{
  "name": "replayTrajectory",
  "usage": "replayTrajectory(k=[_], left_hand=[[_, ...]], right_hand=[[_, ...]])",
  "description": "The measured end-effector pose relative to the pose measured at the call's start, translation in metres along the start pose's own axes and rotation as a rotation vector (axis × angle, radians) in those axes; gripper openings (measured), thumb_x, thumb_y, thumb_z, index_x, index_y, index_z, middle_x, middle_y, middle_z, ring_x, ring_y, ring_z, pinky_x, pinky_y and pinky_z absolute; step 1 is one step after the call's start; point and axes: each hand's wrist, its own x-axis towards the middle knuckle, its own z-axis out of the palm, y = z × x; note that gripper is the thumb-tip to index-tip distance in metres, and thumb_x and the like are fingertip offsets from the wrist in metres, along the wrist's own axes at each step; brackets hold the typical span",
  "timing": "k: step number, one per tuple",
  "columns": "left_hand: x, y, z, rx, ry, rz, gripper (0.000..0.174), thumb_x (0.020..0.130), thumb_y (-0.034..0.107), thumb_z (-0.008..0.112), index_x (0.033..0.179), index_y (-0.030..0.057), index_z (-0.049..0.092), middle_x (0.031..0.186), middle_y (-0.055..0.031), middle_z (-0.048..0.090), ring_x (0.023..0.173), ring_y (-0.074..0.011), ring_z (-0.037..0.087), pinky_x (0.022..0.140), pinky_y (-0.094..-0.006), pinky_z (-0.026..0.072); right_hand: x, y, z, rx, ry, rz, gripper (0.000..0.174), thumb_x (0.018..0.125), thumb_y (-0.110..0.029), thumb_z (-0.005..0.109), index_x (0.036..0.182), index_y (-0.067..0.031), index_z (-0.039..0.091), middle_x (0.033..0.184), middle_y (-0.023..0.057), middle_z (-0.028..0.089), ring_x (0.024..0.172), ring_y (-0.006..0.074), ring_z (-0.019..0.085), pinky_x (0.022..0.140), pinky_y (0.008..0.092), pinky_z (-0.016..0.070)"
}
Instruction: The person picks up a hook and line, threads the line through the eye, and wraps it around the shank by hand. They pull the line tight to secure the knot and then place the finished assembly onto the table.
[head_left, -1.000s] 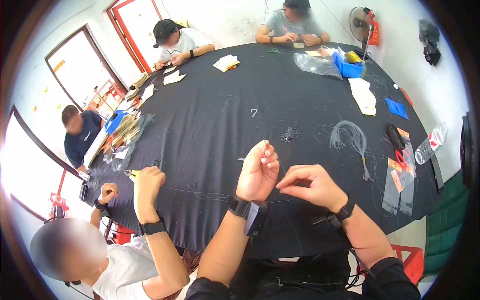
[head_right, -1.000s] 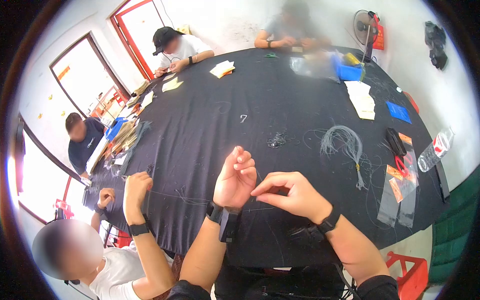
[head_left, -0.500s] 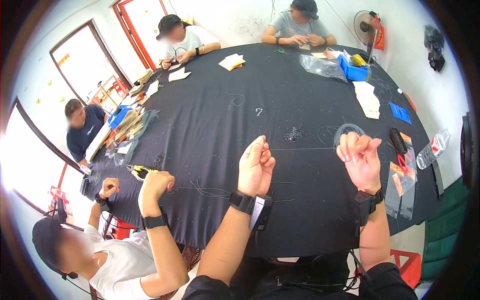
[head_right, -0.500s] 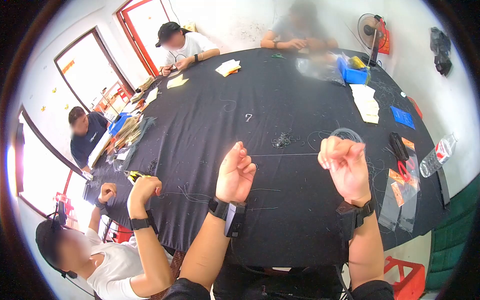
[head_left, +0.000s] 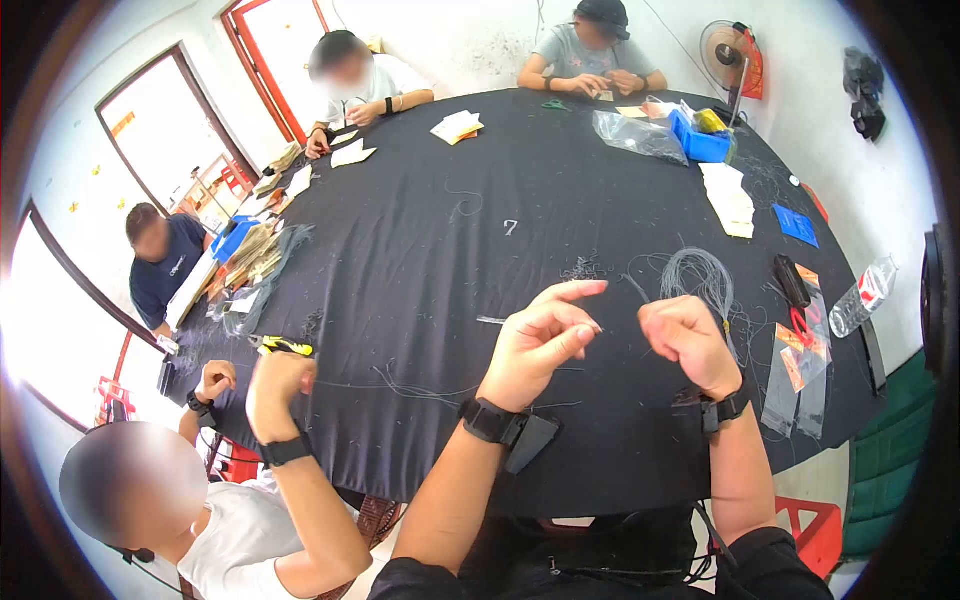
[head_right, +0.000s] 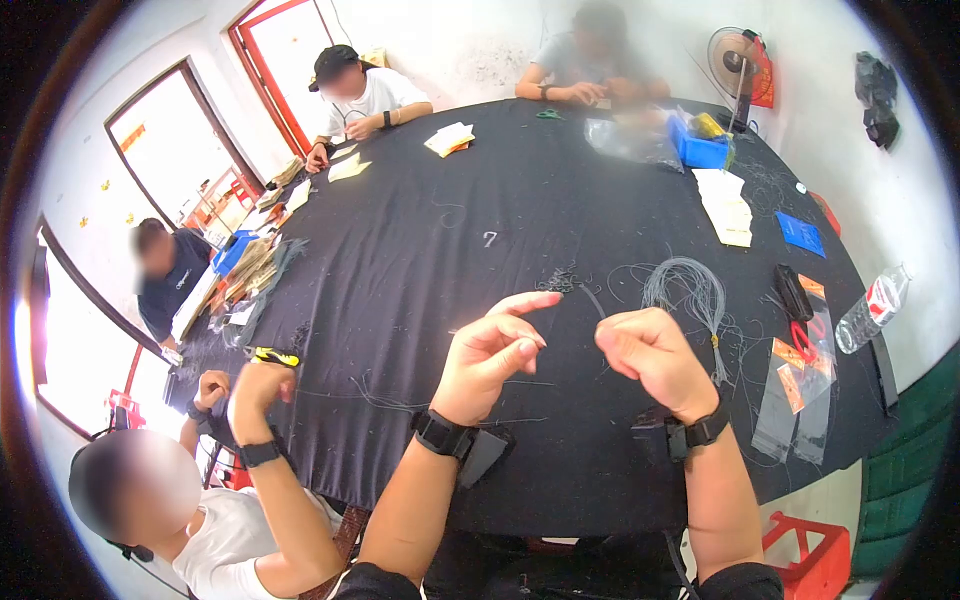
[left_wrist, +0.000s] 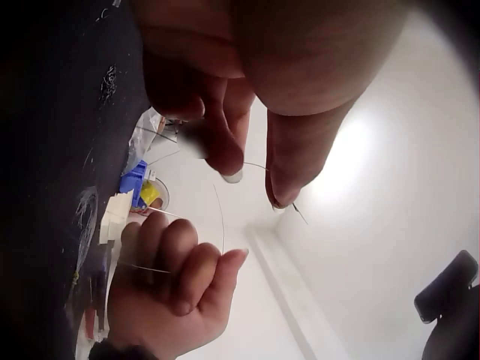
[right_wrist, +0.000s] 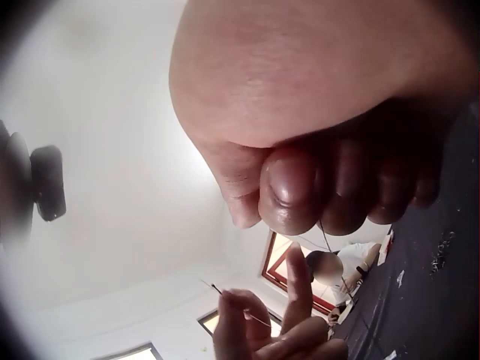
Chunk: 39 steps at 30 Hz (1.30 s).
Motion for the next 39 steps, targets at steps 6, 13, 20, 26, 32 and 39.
replayTrajectory(k=[6,13,20,26,32,39], left_hand=[[-0.002,0.007,0.003,0.07,-0.023,-0.108,0.007,0.092,0.007,0.071,0.089,0.0018,0.073,0.128,-0.0163,0.066,0.074,-0.0066,0.06,0.062,-0.0208,0.0492],[-0.003,0.002,0.0,0.111,-0.026,-0.059,0.002,0.089,0.002,0.073,0.089,0.0009,0.075,0.122,-0.0134,0.069,0.074,-0.0055,0.059,0.062,-0.0204,0.0485],[-0.001,0.003,-0.001,0.163,-0.063,-0.008,0.003,0.088,0.002,0.074,0.087,0.0002,0.075,0.122,-0.0155,0.069,0.074,-0.0052,0.059,0.059,-0.0197,0.0458],[-0.001,0.008,0.0,0.058,-0.028,-0.14,0.008,0.09,0.01,0.074,0.086,0.003,0.075,0.116,-0.0155,0.072,0.072,-0.0048,0.058,0.057,-0.0192,0.0448],[-0.003,0.005,0.0,-0.006,-0.017,-0.191,0.008,0.091,0.011,0.073,0.087,0.0039,0.074,0.107,-0.0132,0.073,0.07,-0.0059,0.057,0.056,-0.019,0.0452],[-0.003,0.006,0.001,0.055,0.016,-0.157,0.009,0.092,0.011,0.071,0.088,0.0034,0.073,0.1,-0.0095,0.072,0.07,-0.0066,0.058,0.056,-0.0195,0.043]], right_hand=[[0.001,-0.002,0.008,0.071,-0.102,0.065,0.051,0.102,-0.024,0.06,0.061,-0.0033,0.038,0.06,-0.0029,0.034,0.056,0.0072,0.03,0.051,0.0288,0.0242],[0.0,-0.007,0.008,0.062,-0.14,0.084,0.053,0.101,-0.023,0.062,0.06,-0.0039,0.035,0.059,-0.0032,0.032,0.055,0.0078,0.027,0.051,0.0302,0.0228],[0.001,-0.005,0.006,0.119,-0.241,0.022,0.055,0.098,-0.023,0.063,0.058,-0.0039,0.031,0.058,-0.0015,0.028,0.055,0.0094,0.025,0.052,0.0319,0.0209],[0.001,-0.001,0.005,0.221,-0.279,-0.094,0.055,0.096,-0.023,0.064,0.058,-0.0047,0.028,0.057,0.0001,0.025,0.055,0.0128,0.023,0.053,0.0339,0.0199],[0.001,-0.003,0.005,0.254,-0.297,-0.137,0.054,0.095,-0.02,0.063,0.058,-0.0046,0.027,0.057,0.0009,0.023,0.055,0.0148,0.022,0.054,0.0346,0.02],[0.001,-0.007,-0.004,0.111,-0.326,-0.093,0.049,0.096,-0.027,0.064,0.058,-0.0035,0.045,0.058,0.0007,0.037,0.055,0.0135,0.034,0.055,0.0318,0.0278]])
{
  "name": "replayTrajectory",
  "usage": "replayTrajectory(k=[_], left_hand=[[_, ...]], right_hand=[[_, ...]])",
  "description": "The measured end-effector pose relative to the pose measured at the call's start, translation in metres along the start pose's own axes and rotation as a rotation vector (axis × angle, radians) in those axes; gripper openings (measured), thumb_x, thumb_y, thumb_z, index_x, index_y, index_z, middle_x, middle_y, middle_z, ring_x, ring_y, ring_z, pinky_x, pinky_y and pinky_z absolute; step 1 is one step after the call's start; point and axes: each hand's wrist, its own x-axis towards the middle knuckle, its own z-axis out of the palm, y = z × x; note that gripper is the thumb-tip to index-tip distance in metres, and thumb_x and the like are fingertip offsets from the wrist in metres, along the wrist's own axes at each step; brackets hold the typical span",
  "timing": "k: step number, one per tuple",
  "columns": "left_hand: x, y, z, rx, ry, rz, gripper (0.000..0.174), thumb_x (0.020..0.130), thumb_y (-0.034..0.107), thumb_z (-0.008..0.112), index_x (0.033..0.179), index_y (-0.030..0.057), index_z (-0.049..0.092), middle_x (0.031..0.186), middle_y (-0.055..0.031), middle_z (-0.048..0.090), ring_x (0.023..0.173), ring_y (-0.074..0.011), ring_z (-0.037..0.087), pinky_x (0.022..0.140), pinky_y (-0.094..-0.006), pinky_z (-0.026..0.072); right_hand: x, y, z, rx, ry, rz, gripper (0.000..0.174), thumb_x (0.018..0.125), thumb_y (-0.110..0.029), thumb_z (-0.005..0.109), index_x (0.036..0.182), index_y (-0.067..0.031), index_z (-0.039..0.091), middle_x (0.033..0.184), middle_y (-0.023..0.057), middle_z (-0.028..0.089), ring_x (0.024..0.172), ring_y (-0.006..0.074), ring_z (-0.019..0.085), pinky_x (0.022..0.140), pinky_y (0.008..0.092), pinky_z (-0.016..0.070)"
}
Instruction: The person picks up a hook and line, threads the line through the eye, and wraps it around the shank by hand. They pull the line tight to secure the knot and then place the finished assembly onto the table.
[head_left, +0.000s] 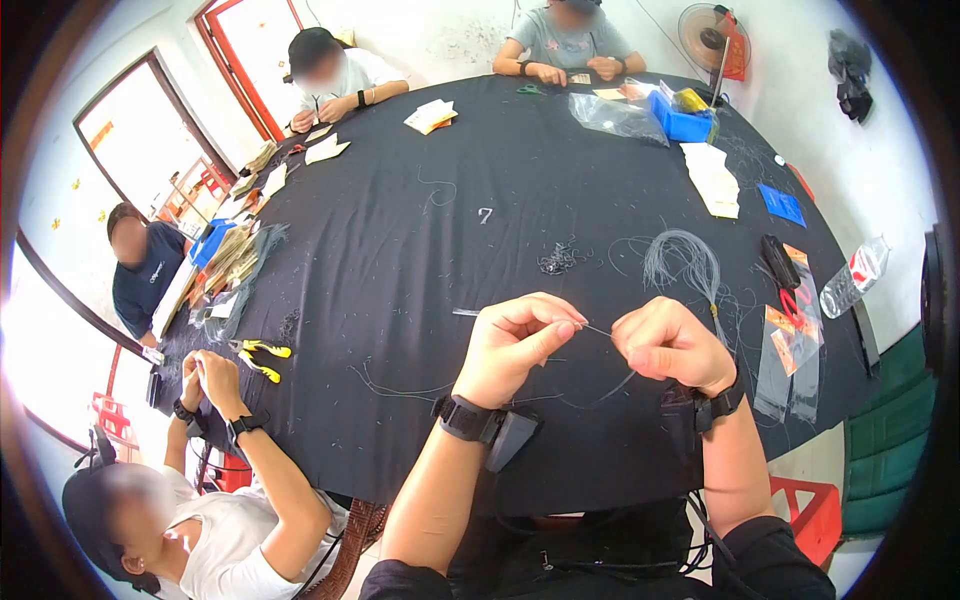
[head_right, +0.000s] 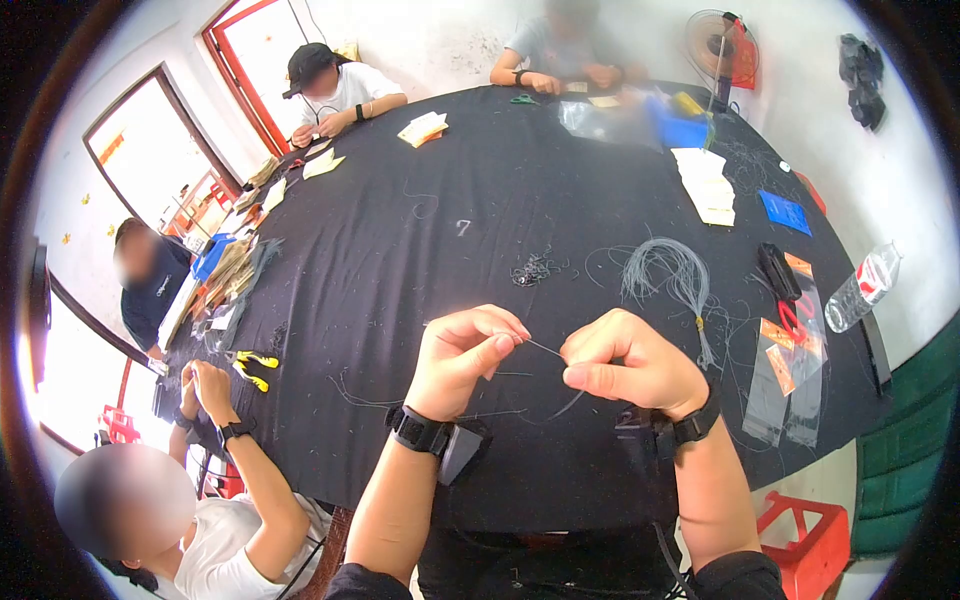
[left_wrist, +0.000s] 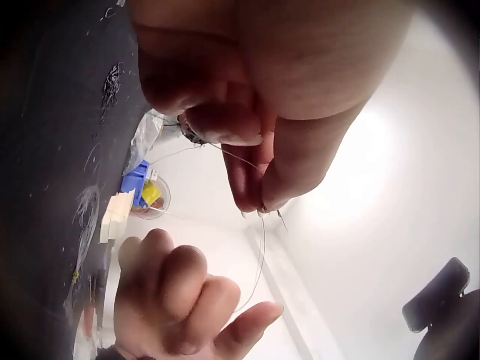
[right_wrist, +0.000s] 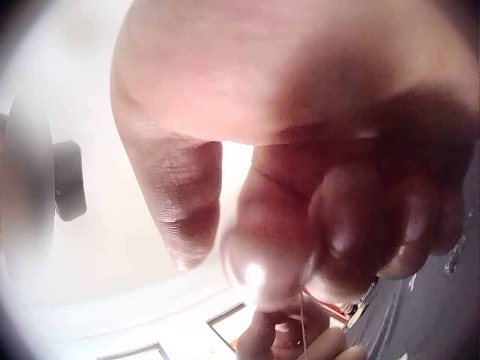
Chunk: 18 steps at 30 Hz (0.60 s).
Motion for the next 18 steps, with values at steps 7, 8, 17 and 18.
replayTrajectory(k=[7,8,17,18], left_hand=[[0.002,-0.003,0.003,0.019,0.066,0.005,0.008,0.094,0.009,0.07,0.091,0.0028,0.073,0.101,-0.0082,0.072,0.076,-0.0066,0.059,0.058,-0.0194,0.043],[0.002,-0.004,0.004,0.018,0.067,0.005,0.008,0.094,0.009,0.07,0.091,0.0027,0.073,0.101,-0.0082,0.072,0.076,-0.0067,0.06,0.058,-0.0195,0.0431],[0.001,-0.005,0.003,0.053,0.067,-0.031,0.008,0.093,0.009,0.072,0.094,0.0013,0.074,0.103,-0.0077,0.072,0.078,-0.0067,0.06,0.059,-0.0198,0.044],[0.001,-0.006,0.003,0.054,0.068,-0.034,0.008,0.093,0.009,0.072,0.094,0.0013,0.074,0.104,-0.0077,0.072,0.077,-0.0067,0.06,0.059,-0.0198,0.0441]], right_hand=[[0.009,-0.004,0.004,-0.639,0.436,-0.05,0.045,0.083,-0.037,0.081,0.113,-0.0069,0.07,0.084,0.0026,0.065,0.076,0.0162,0.059,0.074,0.0272,0.0458],[0.011,-0.004,0.008,-0.582,0.435,-0.037,0.038,0.079,-0.028,0.084,0.108,-0.0071,0.072,0.09,0.0031,0.068,0.08,0.0157,0.062,0.076,0.0282,0.0482],[0.015,0.008,0.022,-0.478,0.534,0.017,0.014,0.082,-0.01,0.081,0.094,-0.0045,0.075,0.086,0.0054,0.072,0.079,0.0158,0.066,0.073,0.029,0.0502],[0.015,0.008,0.022,-0.467,0.549,0.001,0.013,0.083,-0.01,0.08,0.094,-0.0046,0.076,0.085,0.005,0.072,0.079,0.0156,0.066,0.072,0.029,0.0498]])
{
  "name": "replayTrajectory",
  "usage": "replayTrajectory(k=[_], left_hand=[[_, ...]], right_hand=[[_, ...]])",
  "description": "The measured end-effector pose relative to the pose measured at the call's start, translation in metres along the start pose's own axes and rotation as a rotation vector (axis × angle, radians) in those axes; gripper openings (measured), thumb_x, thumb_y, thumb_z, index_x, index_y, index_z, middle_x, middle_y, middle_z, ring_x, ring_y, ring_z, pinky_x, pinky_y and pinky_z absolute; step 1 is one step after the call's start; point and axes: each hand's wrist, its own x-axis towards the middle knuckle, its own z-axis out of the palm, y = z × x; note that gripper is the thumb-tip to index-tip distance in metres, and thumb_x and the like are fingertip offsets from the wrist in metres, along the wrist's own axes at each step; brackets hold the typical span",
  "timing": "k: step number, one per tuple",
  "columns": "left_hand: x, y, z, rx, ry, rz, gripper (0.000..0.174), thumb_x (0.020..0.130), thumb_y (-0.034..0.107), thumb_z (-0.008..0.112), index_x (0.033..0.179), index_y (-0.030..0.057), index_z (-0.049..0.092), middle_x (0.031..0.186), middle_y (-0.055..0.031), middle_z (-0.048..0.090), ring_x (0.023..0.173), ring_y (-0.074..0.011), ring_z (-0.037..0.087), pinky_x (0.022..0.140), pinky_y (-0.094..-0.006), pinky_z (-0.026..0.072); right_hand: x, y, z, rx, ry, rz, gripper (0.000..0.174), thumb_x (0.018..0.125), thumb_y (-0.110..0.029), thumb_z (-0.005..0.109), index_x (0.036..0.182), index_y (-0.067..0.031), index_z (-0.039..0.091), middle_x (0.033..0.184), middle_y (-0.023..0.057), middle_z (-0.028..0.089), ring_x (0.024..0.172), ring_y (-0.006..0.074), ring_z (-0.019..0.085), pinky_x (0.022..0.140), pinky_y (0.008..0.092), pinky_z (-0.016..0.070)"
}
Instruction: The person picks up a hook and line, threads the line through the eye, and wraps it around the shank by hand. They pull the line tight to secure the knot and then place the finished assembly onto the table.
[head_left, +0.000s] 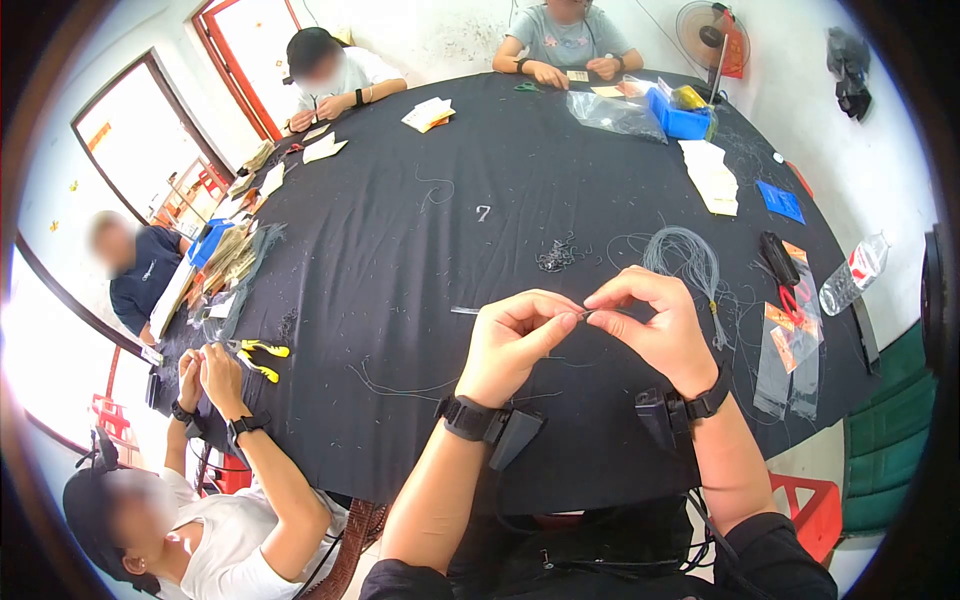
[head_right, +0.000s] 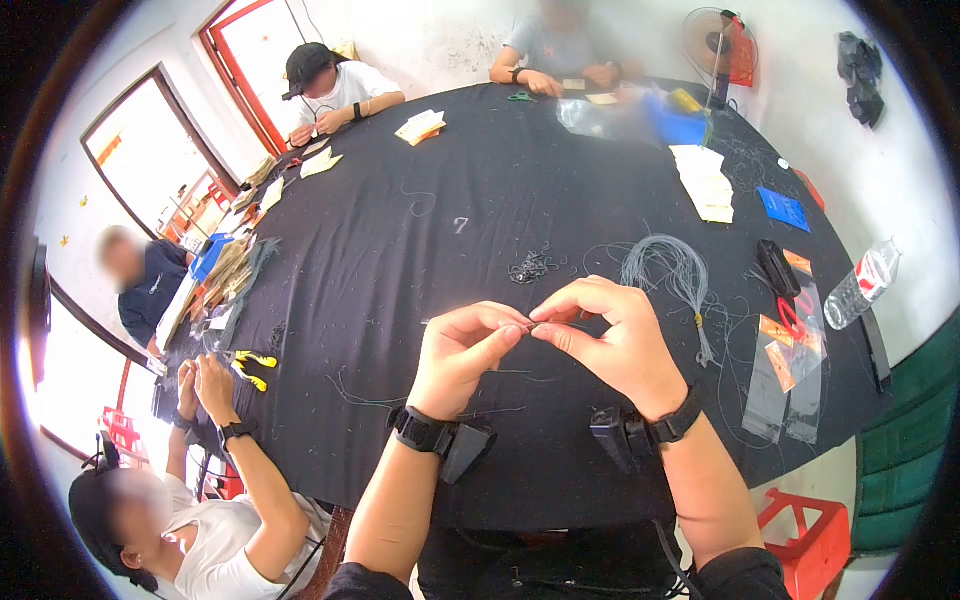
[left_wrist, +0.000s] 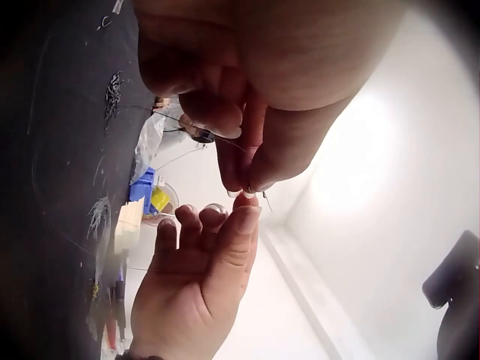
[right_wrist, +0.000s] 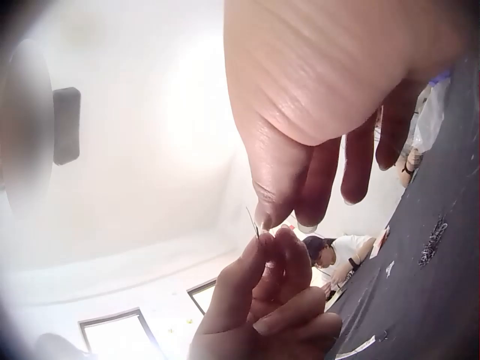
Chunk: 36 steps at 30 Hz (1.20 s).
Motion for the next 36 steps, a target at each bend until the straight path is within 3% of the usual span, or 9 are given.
replayTrajectory(k=[3,9,12,17,20,36], left_hand=[[0.0,0.001,0.001,0.002,0.008,-0.015,0.008,0.094,0.009,0.071,0.094,0.0015,0.074,0.105,-0.0081,0.072,0.077,-0.0066,0.06,0.06,-0.02,0.0445],[0.001,0.003,0.006,-0.108,0.018,-0.01,0.009,0.094,0.01,0.069,0.093,0.0028,0.074,0.112,-0.0114,0.072,0.071,-0.0058,0.056,0.064,-0.0217,0.0451],[0.0,0.0,0.007,-0.169,0.024,-0.031,0.009,0.094,0.01,0.069,0.092,0.0031,0.074,0.116,-0.0122,0.071,0.069,-0.0059,0.054,0.065,-0.0222,0.0443],[0.0,-0.004,0.004,-0.192,0.023,-0.02,0.008,0.093,0.01,0.071,0.093,0.0035,0.076,0.116,-0.0089,0.072,0.077,-0.0064,0.059,0.065,-0.0218,0.0479],[0.0,-0.005,0.006,-0.178,0.033,-0.015,0.008,0.094,0.007,0.068,0.092,0.0028,0.074,0.116,-0.0113,0.07,0.069,-0.0063,0.054,0.064,-0.0224,0.0432],[-0.001,-0.001,0.006,-0.181,0.05,-0.022,0.007,0.093,0.006,0.069,0.091,0.0026,0.074,0.112,-0.011,0.071,0.067,-0.0063,0.055,0.062,-0.0218,0.0445]], right_hand=[[-0.001,0.002,0.0,-0.024,-0.013,-0.06,0.011,0.085,-0.011,0.079,0.094,-0.005,0.076,0.086,0.0038,0.072,0.078,0.014,0.065,0.07,0.0277,0.0479],[-0.004,0.008,0.008,0.222,0.109,0.112,0.008,0.088,-0.012,0.078,0.092,-0.007,0.076,0.087,0.0007,0.072,0.078,0.0096,0.062,0.069,0.0248,0.0446],[-0.004,0.008,0.01,0.237,0.117,0.102,0.006,0.088,-0.013,0.078,0.092,-0.0081,0.077,0.088,0.0002,0.073,0.077,0.0086,0.061,0.068,0.0249,0.0437],[-0.004,0.009,0.008,0.151,0.112,0.025,0.007,0.086,-0.012,0.08,0.092,-0.009,0.077,0.085,-0.0006,0.073,0.076,0.0096,0.06,0.066,0.0252,0.0423],[-0.004,0.01,0.01,0.121,0.108,-0.016,0.008,0.084,-0.011,0.08,0.092,-0.0095,0.078,0.083,-0.001,0.073,0.076,0.0102,0.059,0.065,0.0255,0.0419],[-0.003,0.008,0.008,0.089,0.086,-0.039,0.011,0.084,-0.008,0.08,0.094,-0.0108,0.078,0.083,-0.0015,0.073,0.076,0.0099,0.058,0.066,0.0257,0.0416]])
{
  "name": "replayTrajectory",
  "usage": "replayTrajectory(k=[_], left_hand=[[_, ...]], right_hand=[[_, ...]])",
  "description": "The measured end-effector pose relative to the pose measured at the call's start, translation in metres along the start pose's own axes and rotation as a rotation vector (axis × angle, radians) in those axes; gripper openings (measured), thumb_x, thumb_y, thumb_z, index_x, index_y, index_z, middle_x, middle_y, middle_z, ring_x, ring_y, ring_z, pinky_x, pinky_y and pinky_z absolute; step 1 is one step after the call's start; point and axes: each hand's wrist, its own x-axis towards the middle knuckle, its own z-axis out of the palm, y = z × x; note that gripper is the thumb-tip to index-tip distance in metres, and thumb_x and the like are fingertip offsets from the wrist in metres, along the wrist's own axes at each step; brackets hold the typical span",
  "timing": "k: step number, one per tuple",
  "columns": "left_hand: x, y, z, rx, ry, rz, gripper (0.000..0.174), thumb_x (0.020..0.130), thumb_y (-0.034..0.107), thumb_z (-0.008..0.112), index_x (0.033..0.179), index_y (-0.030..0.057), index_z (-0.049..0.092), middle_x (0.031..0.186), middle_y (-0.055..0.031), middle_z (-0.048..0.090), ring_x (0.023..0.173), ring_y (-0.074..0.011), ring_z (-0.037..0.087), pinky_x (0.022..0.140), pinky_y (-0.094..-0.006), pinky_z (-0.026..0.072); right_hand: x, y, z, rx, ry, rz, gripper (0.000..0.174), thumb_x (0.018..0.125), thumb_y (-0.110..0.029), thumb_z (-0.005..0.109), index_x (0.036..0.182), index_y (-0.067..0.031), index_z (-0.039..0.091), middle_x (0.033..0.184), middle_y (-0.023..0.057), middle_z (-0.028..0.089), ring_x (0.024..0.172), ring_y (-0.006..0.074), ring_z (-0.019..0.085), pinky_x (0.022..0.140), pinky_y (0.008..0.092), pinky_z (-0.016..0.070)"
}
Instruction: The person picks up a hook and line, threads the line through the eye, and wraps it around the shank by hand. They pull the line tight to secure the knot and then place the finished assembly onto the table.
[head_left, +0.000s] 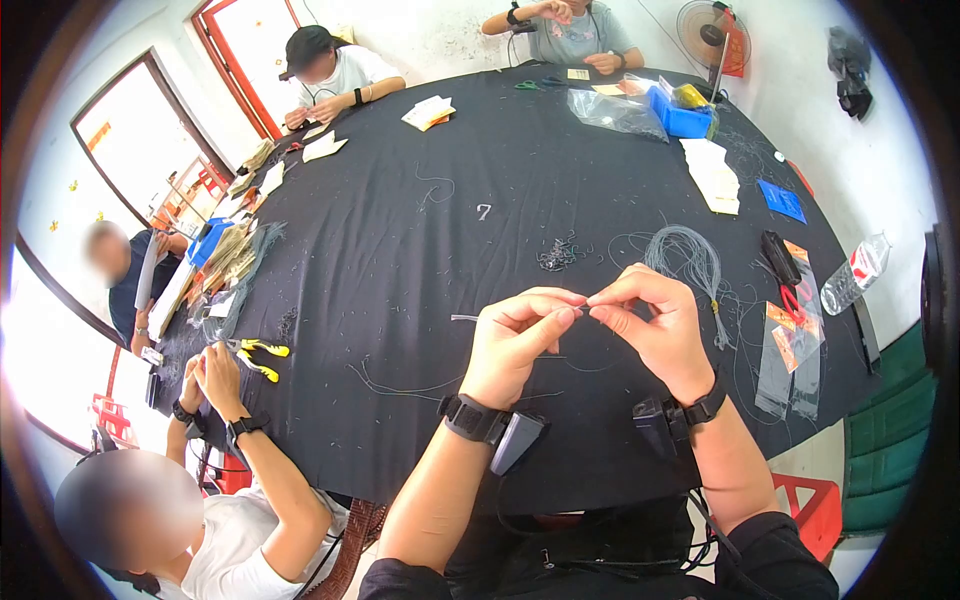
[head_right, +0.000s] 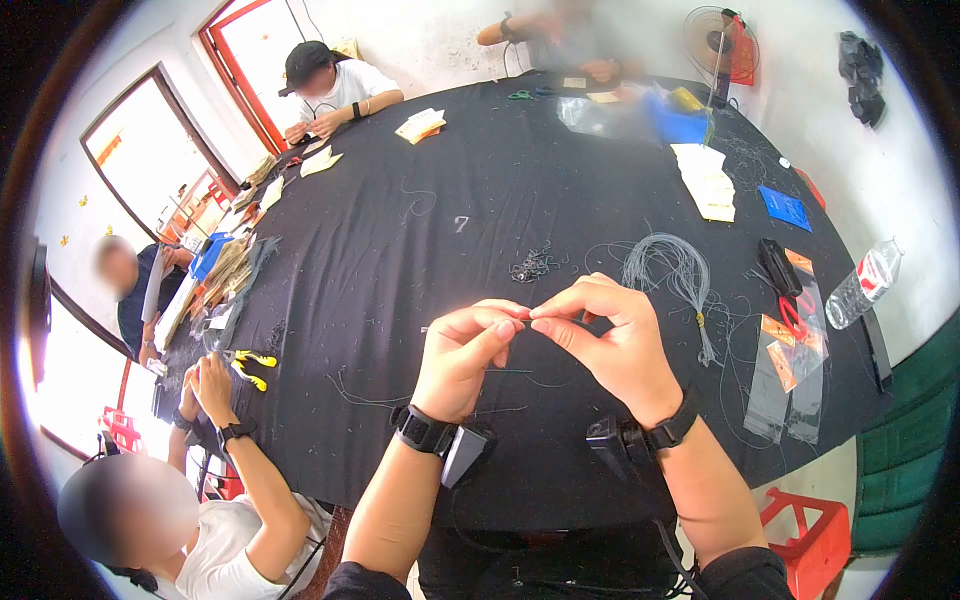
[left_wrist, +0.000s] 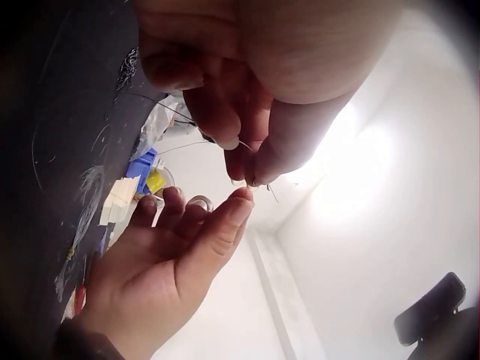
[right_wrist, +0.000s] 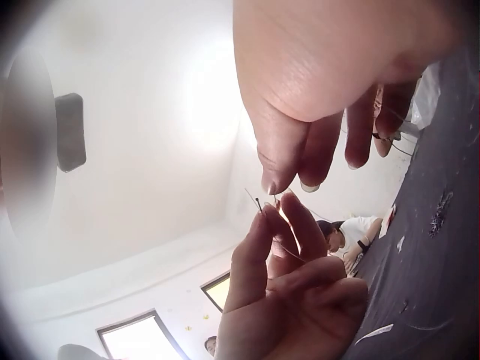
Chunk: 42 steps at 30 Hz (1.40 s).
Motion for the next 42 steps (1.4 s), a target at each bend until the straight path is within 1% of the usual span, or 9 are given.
replayTrajectory(k=[5,23,26,29,32,35,41,42], left_hand=[[0.0,0.002,0.0,0.003,0.0,-0.009,0.008,0.093,0.008,0.07,0.092,0.0026,0.075,0.11,-0.0112,0.072,0.065,-0.0066,0.056,0.06,-0.0216,0.0446],[0.0,0.0,0.0,-0.012,-0.011,-0.004,0.007,0.092,0.006,0.07,0.093,0.0024,0.075,0.106,-0.0116,0.073,0.068,-0.0085,0.058,0.061,-0.0226,0.0454],[-0.001,0.002,0.0,0.01,-0.003,-0.005,0.006,0.091,0.005,0.07,0.093,0.0025,0.075,0.104,-0.0106,0.073,0.07,-0.0083,0.058,0.062,-0.0227,0.0451],[-0.001,-0.001,-0.001,0.012,0.006,0.008,0.005,0.091,0.003,0.07,0.092,0.0019,0.075,0.101,-0.0094,0.072,0.077,-0.0095,0.061,0.067,-0.0232,0.0466],[0.001,-0.006,-0.001,0.036,0.032,0.068,0.004,0.09,0.001,0.07,0.09,0.0006,0.074,0.1,-0.009,0.072,0.083,-0.0118,0.064,0.072,-0.0243,0.0485],[0.0,-0.003,-0.001,0.119,0.075,0.054,0.002,0.089,0.0,0.071,0.089,-0.0004,0.073,0.098,-0.0091,0.073,0.087,-0.0136,0.065,0.076,-0.0251,0.0493],[0.0,-0.002,-0.002,0.316,0.076,0.035,0.004,0.09,0.002,0.072,0.09,-0.002,0.073,0.096,-0.0077,0.073,0.087,-0.0106,0.064,0.076,-0.0244,0.0492],[0.0,-0.002,-0.002,0.338,0.08,0.002,0.005,0.09,0.003,0.072,0.091,-0.0019,0.073,0.096,-0.0071,0.073,0.086,-0.0098,0.064,0.075,-0.0239,0.0492]], right_hand=[[0.0,-0.001,0.0,-0.017,-0.007,0.0,0.011,0.083,-0.008,0.08,0.093,-0.0112,0.079,0.083,-0.0017,0.074,0.076,0.0105,0.058,0.066,0.0264,0.0414],[0.001,-0.007,0.0,-0.037,-0.005,-0.033,0.01,0.082,-0.006,0.08,0.092,-0.0095,0.079,0.081,-0.0004,0.072,0.075,0.0117,0.057,0.066,0.0264,0.0427],[0.001,-0.007,0.001,-0.061,0.0,-0.034,0.01,0.082,-0.005,0.081,0.091,-0.0087,0.078,0.08,0.0002,0.072,0.074,0.0124,0.057,0.066,0.0272,0.0433],[0.002,-0.008,-0.001,-0.104,-0.004,-0.05,0.011,0.081,-0.005,0.081,0.09,-0.008,0.078,0.079,0.0012,0.072,0.074,0.0135,0.058,0.067,0.0282,0.0438],[0.003,-0.008,-0.002,-0.154,-0.001,-0.067,0.012,0.079,-0.005,0.082,0.089,-0.0073,0.077,0.079,0.0022,0.071,0.073,0.0149,0.059,0.067,0.029,0.0442],[0.005,-0.008,-0.006,-0.22,0.01,-0.101,0.012,0.077,-0.004,0.082,0.087,-0.007,0.076,0.078,0.0027,0.071,0.073,0.0161,0.059,0.068,0.0296,0.0445],[0.009,-0.011,-0.008,-0.324,0.002,-0.214,0.014,0.074,-0.003,0.083,0.085,-0.0072,0.075,0.076,0.0027,0.069,0.073,0.0183,0.059,0.068,0.0306,0.0453],[0.01,-0.012,-0.008,-0.33,-0.003,-0.228,0.015,0.073,-0.003,0.083,0.085,-0.0073,0.075,0.076,0.0027,0.069,0.073,0.0187,0.059,0.068,0.0307,0.0454]])
